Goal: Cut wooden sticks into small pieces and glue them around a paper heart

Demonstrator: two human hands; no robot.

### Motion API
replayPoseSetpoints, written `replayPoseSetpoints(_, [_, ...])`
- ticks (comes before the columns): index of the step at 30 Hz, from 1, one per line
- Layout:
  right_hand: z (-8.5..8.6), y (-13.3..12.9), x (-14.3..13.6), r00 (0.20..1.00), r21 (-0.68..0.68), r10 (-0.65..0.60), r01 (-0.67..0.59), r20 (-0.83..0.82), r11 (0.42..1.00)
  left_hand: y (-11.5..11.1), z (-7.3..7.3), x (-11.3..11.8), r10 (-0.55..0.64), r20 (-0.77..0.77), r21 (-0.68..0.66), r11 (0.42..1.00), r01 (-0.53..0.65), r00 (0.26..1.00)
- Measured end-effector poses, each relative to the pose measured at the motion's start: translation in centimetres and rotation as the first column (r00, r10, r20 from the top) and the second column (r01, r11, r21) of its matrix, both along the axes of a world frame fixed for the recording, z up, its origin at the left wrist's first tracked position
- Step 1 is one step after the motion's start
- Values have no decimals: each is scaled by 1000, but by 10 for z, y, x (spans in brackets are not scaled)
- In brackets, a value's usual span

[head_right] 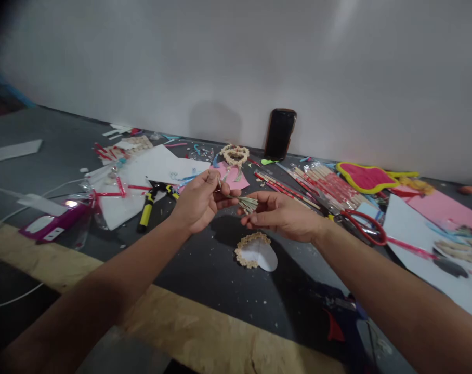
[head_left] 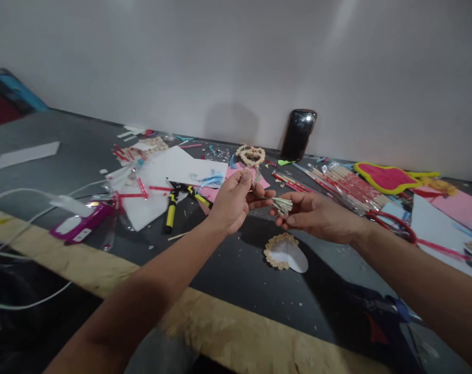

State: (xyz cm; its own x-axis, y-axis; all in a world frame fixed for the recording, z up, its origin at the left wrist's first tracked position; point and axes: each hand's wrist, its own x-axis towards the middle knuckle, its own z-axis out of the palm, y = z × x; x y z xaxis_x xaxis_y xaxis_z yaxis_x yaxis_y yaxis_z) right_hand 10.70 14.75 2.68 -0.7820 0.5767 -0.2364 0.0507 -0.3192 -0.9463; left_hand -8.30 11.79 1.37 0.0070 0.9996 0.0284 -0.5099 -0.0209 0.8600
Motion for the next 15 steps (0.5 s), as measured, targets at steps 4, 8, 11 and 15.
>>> replayPoseSetpoints(4, [3,-5,-11,1000,3,17,-17,-16,1000,-5,6,-11,0,-11,1,1000,0,1000])
replayPoseSetpoints(8, [5,-10,-27,998,-22,-58,57,-3,998,-13,10,-21,24,-8,4,1000,-24,1000])
replayPoseSetpoints(11, [6,-12,-39,996,27,-79,78,29,997,-19,11,-29,48,-27,21,999,-48,998])
replayPoseSetpoints(15, [3,-13,-51,989,258,-41,3,145,966,-24,12,-46,115,-82,61,992,-110,990])
